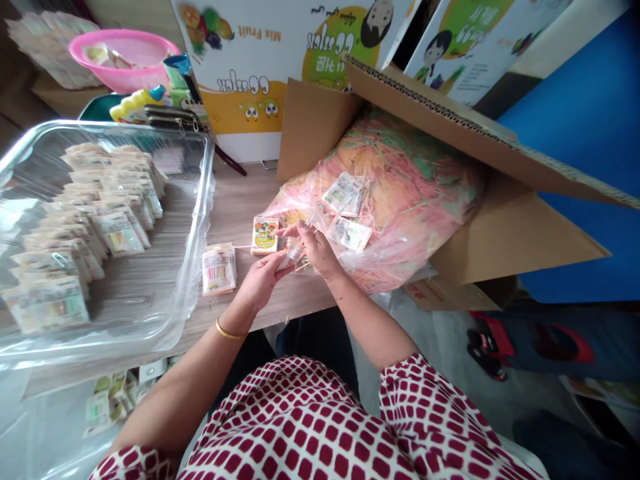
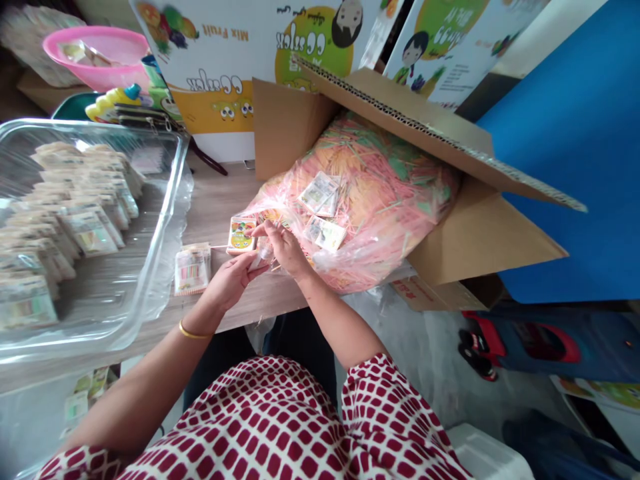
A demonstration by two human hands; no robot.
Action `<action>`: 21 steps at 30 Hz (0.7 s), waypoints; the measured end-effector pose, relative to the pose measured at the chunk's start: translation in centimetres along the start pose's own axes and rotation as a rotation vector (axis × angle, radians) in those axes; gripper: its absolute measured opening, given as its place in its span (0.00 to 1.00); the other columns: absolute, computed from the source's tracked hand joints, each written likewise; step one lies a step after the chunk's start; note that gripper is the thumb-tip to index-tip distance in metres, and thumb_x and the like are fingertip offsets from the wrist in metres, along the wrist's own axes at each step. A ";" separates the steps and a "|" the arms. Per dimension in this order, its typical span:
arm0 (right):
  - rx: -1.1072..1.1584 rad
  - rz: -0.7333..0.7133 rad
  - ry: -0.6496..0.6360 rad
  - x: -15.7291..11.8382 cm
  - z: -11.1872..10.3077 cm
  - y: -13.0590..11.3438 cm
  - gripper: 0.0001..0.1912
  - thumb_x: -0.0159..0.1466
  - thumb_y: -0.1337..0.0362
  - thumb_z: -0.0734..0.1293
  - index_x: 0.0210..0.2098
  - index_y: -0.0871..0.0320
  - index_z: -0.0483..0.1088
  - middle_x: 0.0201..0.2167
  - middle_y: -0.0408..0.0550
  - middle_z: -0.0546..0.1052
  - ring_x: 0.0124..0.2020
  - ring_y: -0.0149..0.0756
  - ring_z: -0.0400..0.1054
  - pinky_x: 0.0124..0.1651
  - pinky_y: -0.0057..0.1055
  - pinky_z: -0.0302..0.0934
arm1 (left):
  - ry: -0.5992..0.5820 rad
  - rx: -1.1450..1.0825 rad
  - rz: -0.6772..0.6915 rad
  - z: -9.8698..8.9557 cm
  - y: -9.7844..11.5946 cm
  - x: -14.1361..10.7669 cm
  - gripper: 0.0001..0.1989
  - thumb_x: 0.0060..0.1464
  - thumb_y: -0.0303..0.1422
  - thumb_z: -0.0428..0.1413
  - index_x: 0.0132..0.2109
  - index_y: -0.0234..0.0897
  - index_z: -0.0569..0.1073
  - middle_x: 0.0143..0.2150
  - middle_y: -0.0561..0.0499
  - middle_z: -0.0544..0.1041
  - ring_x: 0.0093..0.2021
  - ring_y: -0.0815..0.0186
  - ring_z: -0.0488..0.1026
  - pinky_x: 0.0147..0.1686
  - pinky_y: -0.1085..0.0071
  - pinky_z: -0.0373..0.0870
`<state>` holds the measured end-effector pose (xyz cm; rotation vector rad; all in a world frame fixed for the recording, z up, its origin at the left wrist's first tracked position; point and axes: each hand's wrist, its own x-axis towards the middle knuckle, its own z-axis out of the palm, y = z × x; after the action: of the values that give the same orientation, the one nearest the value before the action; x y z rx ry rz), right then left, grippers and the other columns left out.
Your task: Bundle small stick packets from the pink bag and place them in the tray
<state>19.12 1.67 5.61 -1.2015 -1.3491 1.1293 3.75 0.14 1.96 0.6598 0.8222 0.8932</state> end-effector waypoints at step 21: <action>0.044 0.087 -0.036 1.4 -1.8 -1.0 0.31 0.71 0.36 0.54 0.53 0.50 0.75 0.51 0.49 0.82 0.52 0.40 0.77 0.55 0.38 0.70 | -0.070 -0.091 -0.089 -0.1 0.5 0.4 0.14 0.58 0.37 0.63 0.49 0.37 0.81 0.54 0.44 0.82 0.57 0.54 0.77 0.58 0.55 0.77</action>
<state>20.76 3.05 6.91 -1.2235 -1.3026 1.2412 3.58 0.70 2.12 0.5680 0.7381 0.8180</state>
